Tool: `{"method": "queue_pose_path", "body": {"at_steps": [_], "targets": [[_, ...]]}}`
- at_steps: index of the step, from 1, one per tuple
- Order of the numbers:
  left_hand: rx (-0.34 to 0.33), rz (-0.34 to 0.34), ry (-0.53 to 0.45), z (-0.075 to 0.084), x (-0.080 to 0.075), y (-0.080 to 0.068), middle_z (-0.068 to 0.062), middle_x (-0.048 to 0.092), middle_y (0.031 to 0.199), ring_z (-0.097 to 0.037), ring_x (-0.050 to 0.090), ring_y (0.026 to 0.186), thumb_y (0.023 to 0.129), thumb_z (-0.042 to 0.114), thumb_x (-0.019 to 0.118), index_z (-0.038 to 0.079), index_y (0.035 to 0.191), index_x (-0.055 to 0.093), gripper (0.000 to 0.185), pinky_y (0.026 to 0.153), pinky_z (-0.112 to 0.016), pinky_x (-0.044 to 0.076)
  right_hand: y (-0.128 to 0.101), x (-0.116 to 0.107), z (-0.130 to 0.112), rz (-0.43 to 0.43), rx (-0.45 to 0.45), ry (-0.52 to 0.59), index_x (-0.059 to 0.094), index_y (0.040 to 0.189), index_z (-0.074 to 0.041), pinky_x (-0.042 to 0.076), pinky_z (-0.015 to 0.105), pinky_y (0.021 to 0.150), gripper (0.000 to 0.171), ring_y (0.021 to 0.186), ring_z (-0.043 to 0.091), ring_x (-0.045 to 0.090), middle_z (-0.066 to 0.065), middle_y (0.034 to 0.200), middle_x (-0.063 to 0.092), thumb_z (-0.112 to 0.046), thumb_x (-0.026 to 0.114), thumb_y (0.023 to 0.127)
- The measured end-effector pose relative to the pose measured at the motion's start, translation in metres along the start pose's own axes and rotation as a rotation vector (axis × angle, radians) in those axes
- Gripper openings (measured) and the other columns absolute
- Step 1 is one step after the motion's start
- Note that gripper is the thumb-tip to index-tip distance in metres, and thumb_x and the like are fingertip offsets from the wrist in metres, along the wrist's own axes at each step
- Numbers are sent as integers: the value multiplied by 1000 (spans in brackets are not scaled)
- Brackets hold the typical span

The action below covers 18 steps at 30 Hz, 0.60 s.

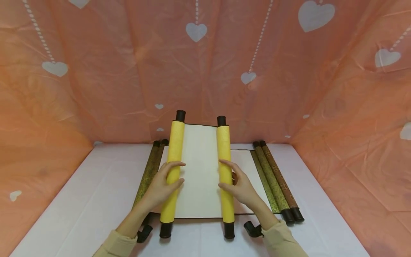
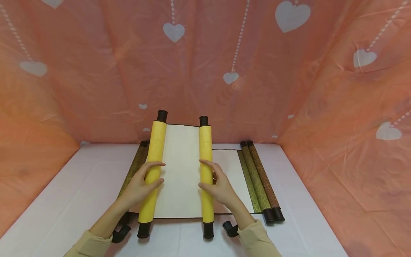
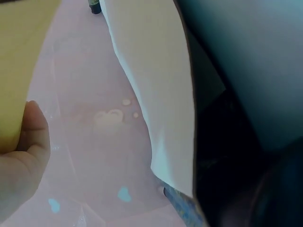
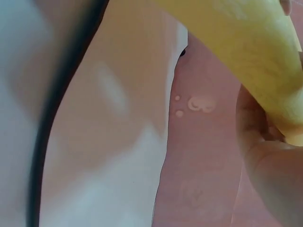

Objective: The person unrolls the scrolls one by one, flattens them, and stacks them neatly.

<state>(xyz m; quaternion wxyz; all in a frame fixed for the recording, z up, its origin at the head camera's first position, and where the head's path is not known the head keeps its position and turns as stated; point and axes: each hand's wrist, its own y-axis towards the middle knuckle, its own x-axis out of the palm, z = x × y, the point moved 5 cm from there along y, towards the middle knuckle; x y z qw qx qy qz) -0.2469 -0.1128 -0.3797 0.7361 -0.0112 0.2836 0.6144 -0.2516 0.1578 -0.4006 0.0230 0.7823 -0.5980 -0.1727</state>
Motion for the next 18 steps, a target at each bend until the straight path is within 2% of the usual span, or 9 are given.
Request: {"method": "queue_pose_path", "body": {"at_steps": [4, 8, 13, 18], "targets": [[14, 5, 1, -1, -3, -1, -15, 54, 141, -32, 55, 118, 95, -2, 70, 17, 138, 62, 47, 89, -43, 48, 0, -4, -3, 30, -51, -41, 44, 157, -18, 53, 38, 83, 80, 108, 31, 54, 24, 140, 50, 11, 66, 86], [18, 16, -1, -3, -6, -2, -17, 52, 143, -34, 54, 118, 95, -3, 69, 17, 139, 62, 48, 86, -42, 50, 0, -9, -6, 38, -78, -31, 41, 159, -17, 51, 37, 84, 87, 105, 31, 54, 25, 138, 51, 16, 58, 80], [2, 39, 1, -7, -11, -2, -18, 48, 138, -35, 52, 113, 94, -5, 69, 16, 139, 62, 51, 82, -39, 52, 1, -15, -7, 28, -48, 5, 39, 160, -17, 52, 37, 81, 89, 106, 33, 55, 27, 136, 48, 18, 51, 80], [-16, 33, -5, -8, -14, -2, -19, 44, 143, -36, 51, 115, 94, -6, 66, 16, 141, 61, 52, 84, -40, 51, 1, -22, -8, 37, -11, 37, 38, 161, -16, 51, 38, 78, 89, 109, 36, 54, 26, 147, 40, 21, 46, 81]]}}
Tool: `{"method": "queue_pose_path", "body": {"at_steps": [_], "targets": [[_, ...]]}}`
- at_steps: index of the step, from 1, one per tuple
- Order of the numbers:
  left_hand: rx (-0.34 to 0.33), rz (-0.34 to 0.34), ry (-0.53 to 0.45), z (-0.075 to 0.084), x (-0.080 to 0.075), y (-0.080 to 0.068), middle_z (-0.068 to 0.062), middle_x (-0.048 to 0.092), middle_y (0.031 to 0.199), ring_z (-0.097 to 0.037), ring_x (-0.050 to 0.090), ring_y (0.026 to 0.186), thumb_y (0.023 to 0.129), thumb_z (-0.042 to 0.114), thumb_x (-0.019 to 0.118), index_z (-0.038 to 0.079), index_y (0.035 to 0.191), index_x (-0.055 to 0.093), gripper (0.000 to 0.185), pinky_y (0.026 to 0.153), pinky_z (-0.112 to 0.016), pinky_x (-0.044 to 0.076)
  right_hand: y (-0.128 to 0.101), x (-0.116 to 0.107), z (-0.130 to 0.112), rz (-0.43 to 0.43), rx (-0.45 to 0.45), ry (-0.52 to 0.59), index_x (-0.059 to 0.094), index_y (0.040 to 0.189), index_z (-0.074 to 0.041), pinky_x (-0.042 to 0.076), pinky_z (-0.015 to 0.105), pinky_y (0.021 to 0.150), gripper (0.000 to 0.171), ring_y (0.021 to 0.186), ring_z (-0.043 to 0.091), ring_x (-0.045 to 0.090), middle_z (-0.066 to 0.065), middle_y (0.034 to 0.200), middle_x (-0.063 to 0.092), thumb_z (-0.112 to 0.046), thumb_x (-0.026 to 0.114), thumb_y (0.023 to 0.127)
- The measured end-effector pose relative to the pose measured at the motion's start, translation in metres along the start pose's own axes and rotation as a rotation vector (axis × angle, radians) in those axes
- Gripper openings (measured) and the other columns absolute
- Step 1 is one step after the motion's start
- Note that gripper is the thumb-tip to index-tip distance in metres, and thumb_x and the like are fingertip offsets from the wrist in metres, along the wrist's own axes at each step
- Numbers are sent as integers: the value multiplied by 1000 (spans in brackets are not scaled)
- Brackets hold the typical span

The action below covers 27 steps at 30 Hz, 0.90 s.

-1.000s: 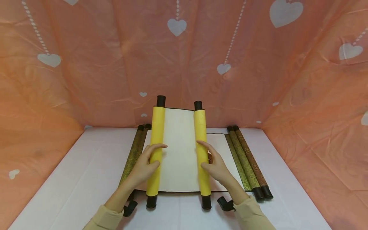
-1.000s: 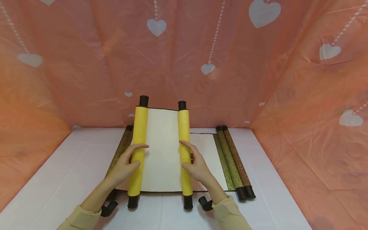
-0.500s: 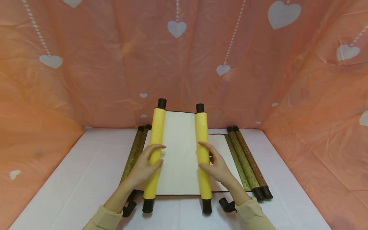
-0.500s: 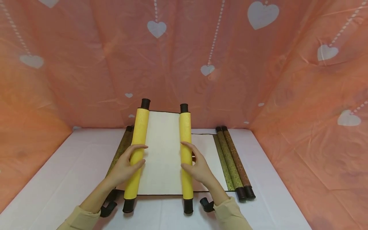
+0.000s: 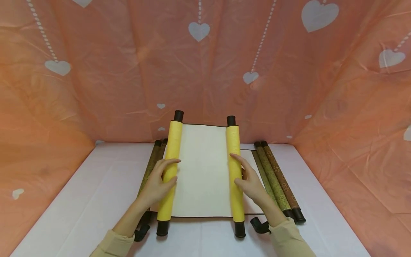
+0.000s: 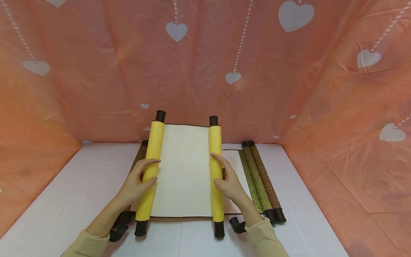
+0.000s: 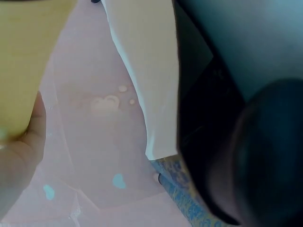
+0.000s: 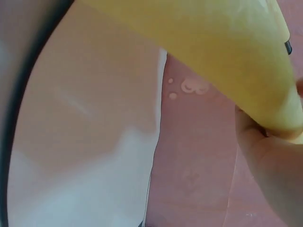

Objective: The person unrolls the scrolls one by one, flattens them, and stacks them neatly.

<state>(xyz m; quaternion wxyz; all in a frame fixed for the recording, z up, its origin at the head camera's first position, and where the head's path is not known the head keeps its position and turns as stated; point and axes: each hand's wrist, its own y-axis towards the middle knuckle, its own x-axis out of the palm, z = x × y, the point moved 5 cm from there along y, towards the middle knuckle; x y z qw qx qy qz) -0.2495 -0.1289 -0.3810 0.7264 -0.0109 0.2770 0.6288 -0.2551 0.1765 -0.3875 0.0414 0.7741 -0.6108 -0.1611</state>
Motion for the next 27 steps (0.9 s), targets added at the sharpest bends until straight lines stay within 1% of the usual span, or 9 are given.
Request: {"method": "queue_pose_path", "body": {"at_steps": [4, 6, 8, 10, 12, 17, 19, 23, 27], "targets": [[-4, -8, 4, 1, 0, 0, -18, 44, 144, -35, 51, 116, 94, -5, 66, 16, 141, 61, 52, 84, -38, 51, 0, -5, 0, 19, 12, 11, 38, 161, -16, 49, 37, 78, 88, 109, 37, 53, 24, 152, 38, 20, 46, 82], [-5, -12, 7, 1, 1, 0, -18, 45, 144, -34, 52, 115, 94, -6, 66, 17, 141, 61, 52, 82, -36, 51, 0, -6, 1, 26, 18, 7, 39, 161, -17, 51, 37, 80, 84, 113, 37, 53, 21, 155, 36, 18, 51, 86], [-3, -15, 8, 1, 2, -1, -18, 46, 143, -34, 52, 115, 95, -6, 67, 17, 141, 61, 52, 81, -36, 52, 0, -8, 3, 35, 21, -13, 41, 160, -18, 53, 36, 82, 80, 118, 38, 52, 18, 158, 34, 14, 60, 90], [0, -17, 9, 0, 2, -1, -18, 46, 143, -34, 52, 116, 94, -6, 67, 16, 141, 61, 52, 81, -37, 52, 0, -9, 4, 41, 24, -33, 42, 159, -18, 54, 35, 84, 78, 122, 38, 51, 15, 160, 33, 10, 68, 91], [8, -16, 13, 1, 3, -1, -18, 47, 143, -34, 52, 117, 94, -6, 67, 16, 141, 61, 52, 83, -38, 51, -1, -10, 5, 53, 19, -44, 43, 159, -17, 55, 35, 84, 78, 121, 38, 52, 17, 157, 35, 8, 71, 91], [7, -6, 22, -2, -1, -2, -17, 49, 144, -33, 53, 117, 93, -6, 67, 15, 143, 58, 54, 81, -35, 51, 0, -15, 1, 103, -13, -75, 42, 157, -14, 54, 36, 82, 77, 108, 31, 56, 26, 140, 50, 12, 65, 89], [-4, -4, 19, -3, -2, -3, -17, 49, 145, -34, 53, 114, 93, -7, 67, 15, 143, 57, 55, 76, -33, 53, 1, -18, 1, 114, -21, -77, 41, 157, -14, 53, 36, 80, 79, 104, 29, 56, 27, 136, 53, 15, 62, 86], [-30, -12, 15, -6, -6, -2, -17, 50, 144, -35, 56, 109, 92, -6, 68, 16, 143, 56, 57, 72, -33, 56, 2, -22, 0, 100, -30, -42, 39, 158, -14, 53, 35, 81, 83, 105, 31, 54, 26, 139, 52, 20, 55, 84], [-46, -22, 11, -8, -8, -1, -20, 51, 140, -35, 57, 104, 93, -6, 68, 16, 143, 56, 57, 71, -35, 56, 3, -24, -1, 85, -31, -36, 38, 160, -13, 51, 34, 82, 83, 108, 32, 52, 25, 140, 48, 19, 51, 84]]}}
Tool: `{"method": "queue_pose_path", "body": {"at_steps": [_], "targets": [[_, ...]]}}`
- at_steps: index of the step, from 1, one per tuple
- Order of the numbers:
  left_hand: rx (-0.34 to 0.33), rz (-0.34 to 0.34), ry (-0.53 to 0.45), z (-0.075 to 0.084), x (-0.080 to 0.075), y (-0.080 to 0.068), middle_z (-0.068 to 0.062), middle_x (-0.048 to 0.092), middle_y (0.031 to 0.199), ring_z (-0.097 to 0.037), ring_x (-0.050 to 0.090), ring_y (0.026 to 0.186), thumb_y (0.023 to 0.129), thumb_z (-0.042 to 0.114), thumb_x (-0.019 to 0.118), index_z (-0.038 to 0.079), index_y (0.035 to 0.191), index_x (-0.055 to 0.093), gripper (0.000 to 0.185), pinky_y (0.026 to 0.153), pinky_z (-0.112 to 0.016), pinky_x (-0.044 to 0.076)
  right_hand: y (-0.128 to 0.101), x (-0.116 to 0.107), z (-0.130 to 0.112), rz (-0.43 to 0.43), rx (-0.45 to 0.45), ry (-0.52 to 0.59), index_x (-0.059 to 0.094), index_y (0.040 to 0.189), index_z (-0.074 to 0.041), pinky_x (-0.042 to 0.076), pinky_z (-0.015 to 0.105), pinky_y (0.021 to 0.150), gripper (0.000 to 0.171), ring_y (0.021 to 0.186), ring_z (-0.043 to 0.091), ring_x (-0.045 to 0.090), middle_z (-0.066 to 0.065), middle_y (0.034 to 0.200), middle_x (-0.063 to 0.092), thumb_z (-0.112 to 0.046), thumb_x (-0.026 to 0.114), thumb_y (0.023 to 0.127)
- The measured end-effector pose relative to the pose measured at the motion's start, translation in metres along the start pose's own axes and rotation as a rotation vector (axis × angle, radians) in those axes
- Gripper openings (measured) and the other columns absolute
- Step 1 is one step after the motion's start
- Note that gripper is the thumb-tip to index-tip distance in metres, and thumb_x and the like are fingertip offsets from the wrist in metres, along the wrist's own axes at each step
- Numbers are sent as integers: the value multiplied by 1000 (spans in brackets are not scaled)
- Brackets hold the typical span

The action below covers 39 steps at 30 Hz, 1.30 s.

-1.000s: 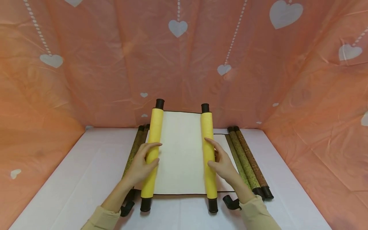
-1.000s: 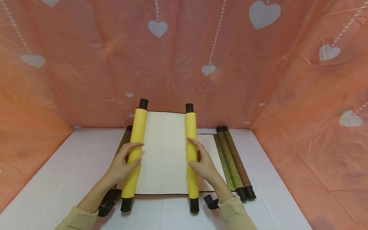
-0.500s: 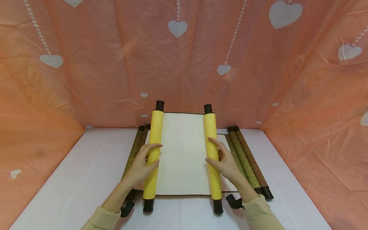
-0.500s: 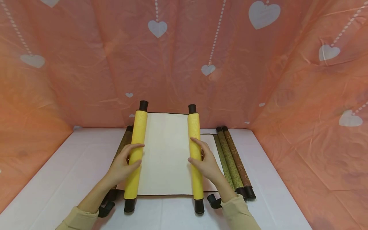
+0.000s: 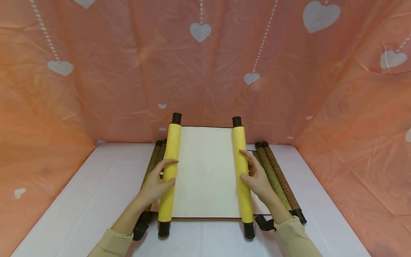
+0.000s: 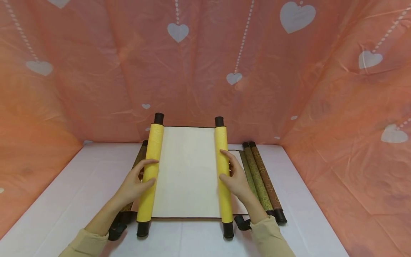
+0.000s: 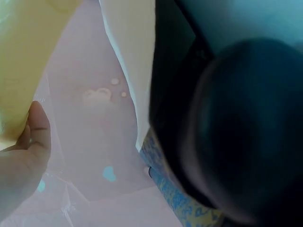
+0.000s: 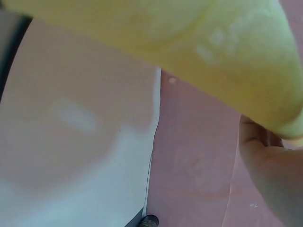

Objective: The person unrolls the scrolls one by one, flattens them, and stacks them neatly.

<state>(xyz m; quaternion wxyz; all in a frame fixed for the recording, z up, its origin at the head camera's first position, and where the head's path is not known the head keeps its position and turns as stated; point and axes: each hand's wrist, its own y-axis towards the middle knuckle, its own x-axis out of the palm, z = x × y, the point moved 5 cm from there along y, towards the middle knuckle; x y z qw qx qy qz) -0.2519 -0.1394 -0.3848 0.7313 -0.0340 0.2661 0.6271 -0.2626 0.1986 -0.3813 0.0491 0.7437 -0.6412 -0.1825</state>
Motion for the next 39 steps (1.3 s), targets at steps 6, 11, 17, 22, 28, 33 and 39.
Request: {"method": "queue_pose_path", "body": {"at_steps": [6, 11, 17, 22, 28, 33, 39], "targets": [[12, 3, 13, -1, -4, 1, -20, 48, 144, -32, 51, 104, 92, -8, 63, 16, 144, 58, 57, 71, -34, 51, 1, -4, 0, 27, 25, 19, 39, 159, -13, 50, 34, 78, 82, 104, 30, 53, 23, 139, 47, 18, 46, 84], [-28, -3, 22, -2, -6, 2, -18, 48, 142, -30, 47, 96, 92, -5, 59, 19, 143, 60, 57, 65, -33, 45, 2, -6, 1, 24, 44, 36, 39, 160, -14, 49, 33, 77, 81, 106, 30, 53, 22, 143, 44, 18, 48, 86], [-21, 2, 19, -1, -5, 4, -19, 47, 141, -34, 50, 105, 94, -3, 64, 16, 142, 61, 52, 72, -37, 49, 4, -5, 7, 31, 67, 0, 39, 160, -20, 53, 33, 82, 82, 115, 35, 52, 16, 155, 36, 6, 73, 91], [-3, 18, 45, -2, -6, 4, -18, 50, 141, -36, 50, 117, 92, 7, 79, 15, 138, 62, 49, 82, -40, 52, 4, -7, 8, 62, 57, -20, 41, 159, -21, 54, 35, 81, 81, 110, 33, 54, 21, 144, 46, 9, 72, 90], [33, 35, 71, -1, -9, 3, -17, 52, 141, -33, 51, 112, 92, 2, 76, 15, 138, 62, 49, 79, -37, 51, 3, -13, 6, 75, 49, -16, 38, 159, -18, 54, 35, 80, 81, 106, 29, 56, 26, 138, 51, 12, 66, 90], [65, 50, 77, -1, -13, 3, -17, 49, 144, -32, 55, 113, 94, -1, 73, 13, 139, 61, 49, 86, -38, 51, 3, -18, 7, 76, 40, -12, 37, 161, -18, 52, 31, 83, 82, 111, 28, 53, 23, 147, 48, 14, 63, 91], [79, 57, 84, -2, -19, 3, -19, 44, 148, -35, 53, 118, 94, -6, 70, 10, 141, 59, 51, 90, -40, 51, 4, -22, 7, 86, 15, -18, 38, 160, -12, 53, 30, 82, 80, 110, 26, 55, 22, 145, 46, 16, 60, 89]]}}
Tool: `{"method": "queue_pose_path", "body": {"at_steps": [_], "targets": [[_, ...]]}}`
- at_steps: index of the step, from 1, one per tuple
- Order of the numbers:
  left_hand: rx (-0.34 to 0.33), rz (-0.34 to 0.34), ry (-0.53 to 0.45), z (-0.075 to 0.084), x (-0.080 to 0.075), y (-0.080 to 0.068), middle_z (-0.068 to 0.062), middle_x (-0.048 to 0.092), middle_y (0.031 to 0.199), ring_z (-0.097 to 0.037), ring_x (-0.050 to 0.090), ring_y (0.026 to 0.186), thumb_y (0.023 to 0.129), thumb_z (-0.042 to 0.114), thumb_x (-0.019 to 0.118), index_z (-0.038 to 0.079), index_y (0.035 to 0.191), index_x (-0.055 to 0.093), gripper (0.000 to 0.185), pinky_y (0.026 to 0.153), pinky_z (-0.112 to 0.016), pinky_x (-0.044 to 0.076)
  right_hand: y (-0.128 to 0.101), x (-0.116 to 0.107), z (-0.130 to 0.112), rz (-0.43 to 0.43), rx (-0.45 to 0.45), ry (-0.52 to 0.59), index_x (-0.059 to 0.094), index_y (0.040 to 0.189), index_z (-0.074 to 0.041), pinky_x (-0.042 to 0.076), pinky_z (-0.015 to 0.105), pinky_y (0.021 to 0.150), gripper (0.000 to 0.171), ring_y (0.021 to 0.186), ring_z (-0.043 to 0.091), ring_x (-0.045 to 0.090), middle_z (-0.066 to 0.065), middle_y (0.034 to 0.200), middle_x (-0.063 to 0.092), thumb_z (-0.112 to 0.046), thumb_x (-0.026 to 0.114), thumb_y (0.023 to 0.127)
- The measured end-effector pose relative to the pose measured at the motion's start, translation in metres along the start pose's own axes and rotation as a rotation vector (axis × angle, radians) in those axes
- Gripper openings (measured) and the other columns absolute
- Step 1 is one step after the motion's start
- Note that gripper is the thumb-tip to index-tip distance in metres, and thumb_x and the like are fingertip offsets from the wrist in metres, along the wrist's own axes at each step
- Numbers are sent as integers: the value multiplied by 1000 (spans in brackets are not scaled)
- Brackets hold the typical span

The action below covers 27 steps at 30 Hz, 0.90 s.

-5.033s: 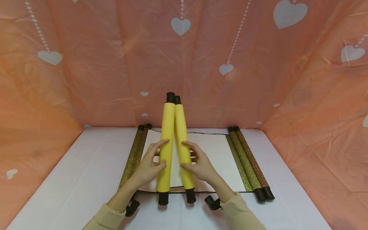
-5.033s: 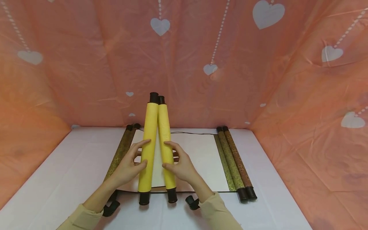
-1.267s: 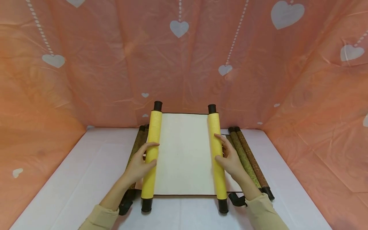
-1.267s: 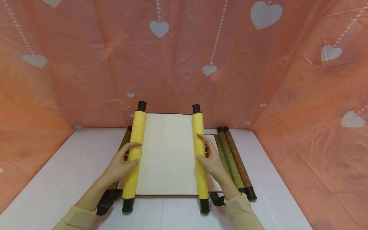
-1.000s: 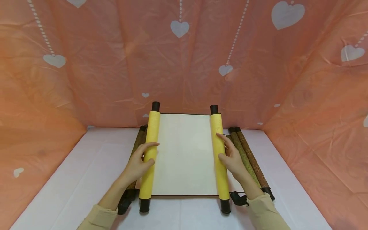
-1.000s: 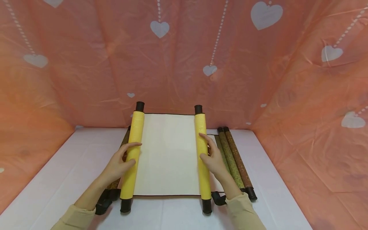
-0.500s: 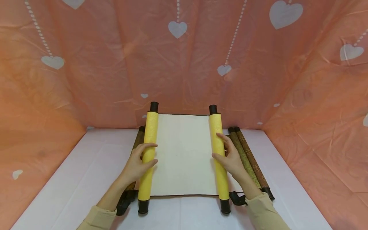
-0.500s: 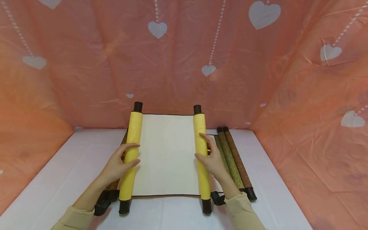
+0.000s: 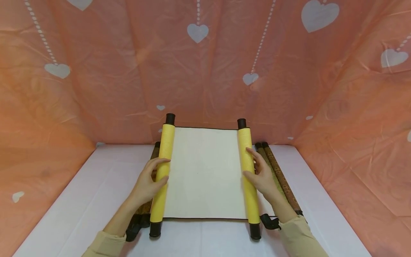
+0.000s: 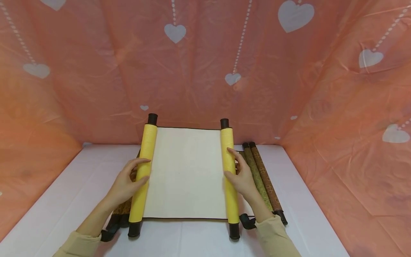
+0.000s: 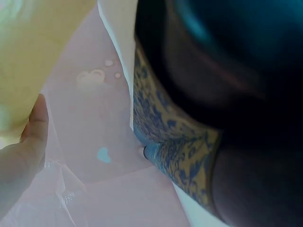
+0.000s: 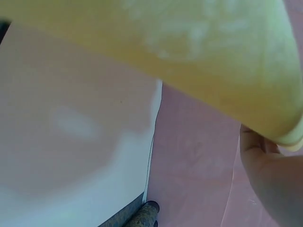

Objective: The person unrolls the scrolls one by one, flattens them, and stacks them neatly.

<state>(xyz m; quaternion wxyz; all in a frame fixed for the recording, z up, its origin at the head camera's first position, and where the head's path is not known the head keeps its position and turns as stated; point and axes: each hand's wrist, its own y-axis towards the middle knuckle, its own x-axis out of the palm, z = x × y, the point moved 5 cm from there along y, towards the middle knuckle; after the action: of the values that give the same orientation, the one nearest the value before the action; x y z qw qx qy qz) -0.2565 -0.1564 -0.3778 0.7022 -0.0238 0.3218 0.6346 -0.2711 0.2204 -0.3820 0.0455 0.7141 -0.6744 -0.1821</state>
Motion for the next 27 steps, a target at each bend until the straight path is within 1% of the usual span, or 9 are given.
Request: {"method": "queue_pose_path", "body": {"at_steps": [3, 5, 9, 12, 14, 18, 22, 25, 27], "targets": [[-5, -7, 11, 0, -2, 0, -20, 44, 149, -36, 50, 124, 95, -7, 66, 10, 142, 59, 51, 91, -45, 48, 0, -2, -1, 7, -6, -19, 39, 160, -11, 52, 30, 79, 79, 108, 26, 55, 22, 145, 47, 17, 56, 88], [-25, -18, 11, -1, -4, 1, -20, 43, 150, -35, 47, 125, 95, -8, 62, 12, 144, 59, 53, 89, -46, 45, 1, -4, -1, 14, 5, -29, 41, 160, -14, 51, 30, 79, 79, 109, 26, 54, 20, 151, 46, 17, 53, 88], [-81, -48, -8, -4, -6, 2, -20, 40, 151, -35, 41, 122, 96, -8, 54, 16, 149, 56, 59, 81, -43, 40, 1, -5, -2, 3, 30, -7, 40, 162, -18, 46, 27, 77, 80, 112, 25, 50, 12, 163, 37, 15, 48, 89], [-110, -53, -18, -5, -7, 2, -21, 39, 151, -36, 40, 121, 95, -7, 53, 17, 151, 54, 61, 79, -42, 40, 1, -5, -2, -16, 40, 2, 38, 163, -20, 45, 26, 79, 79, 120, 27, 47, 8, 167, 30, 14, 50, 92], [-110, -47, -11, -6, -8, 2, -20, 40, 150, -36, 42, 123, 97, -6, 57, 17, 151, 55, 59, 82, -44, 43, 1, -5, -2, -29, 44, -16, 37, 163, -22, 47, 24, 80, 80, 127, 30, 46, 9, 169, 27, 13, 56, 94], [-88, -32, 13, -7, -9, 1, -18, 43, 148, -36, 47, 126, 96, 2, 70, 17, 149, 57, 56, 92, -48, 46, 0, -4, -2, -35, 53, -49, 37, 163, -25, 50, 22, 86, 87, 137, 35, 43, 11, 169, 25, 10, 70, 91], [-69, -18, 33, -7, -13, -2, -17, 48, 145, -33, 50, 118, 92, 5, 78, 16, 146, 59, 59, 86, -41, 50, 0, -5, -4, -23, 62, -73, 35, 163, -22, 51, 23, 86, 88, 129, 35, 48, 18, 160, 36, 10, 71, 89], [-64, -11, 41, -7, -16, -3, -17, 51, 143, -31, 49, 110, 91, 3, 79, 15, 145, 59, 58, 78, -35, 51, 0, -8, -7, -12, 62, -89, 36, 163, -19, 52, 25, 85, 87, 121, 33, 50, 22, 152, 44, 10, 71, 89], [-57, -7, 46, -6, -18, -3, -18, 52, 144, -31, 49, 110, 91, 3, 78, 14, 145, 59, 58, 78, -35, 51, 0, -10, -9, -14, 62, -91, 35, 163, -20, 53, 26, 83, 87, 118, 32, 52, 23, 148, 47, 10, 70, 89]]}}
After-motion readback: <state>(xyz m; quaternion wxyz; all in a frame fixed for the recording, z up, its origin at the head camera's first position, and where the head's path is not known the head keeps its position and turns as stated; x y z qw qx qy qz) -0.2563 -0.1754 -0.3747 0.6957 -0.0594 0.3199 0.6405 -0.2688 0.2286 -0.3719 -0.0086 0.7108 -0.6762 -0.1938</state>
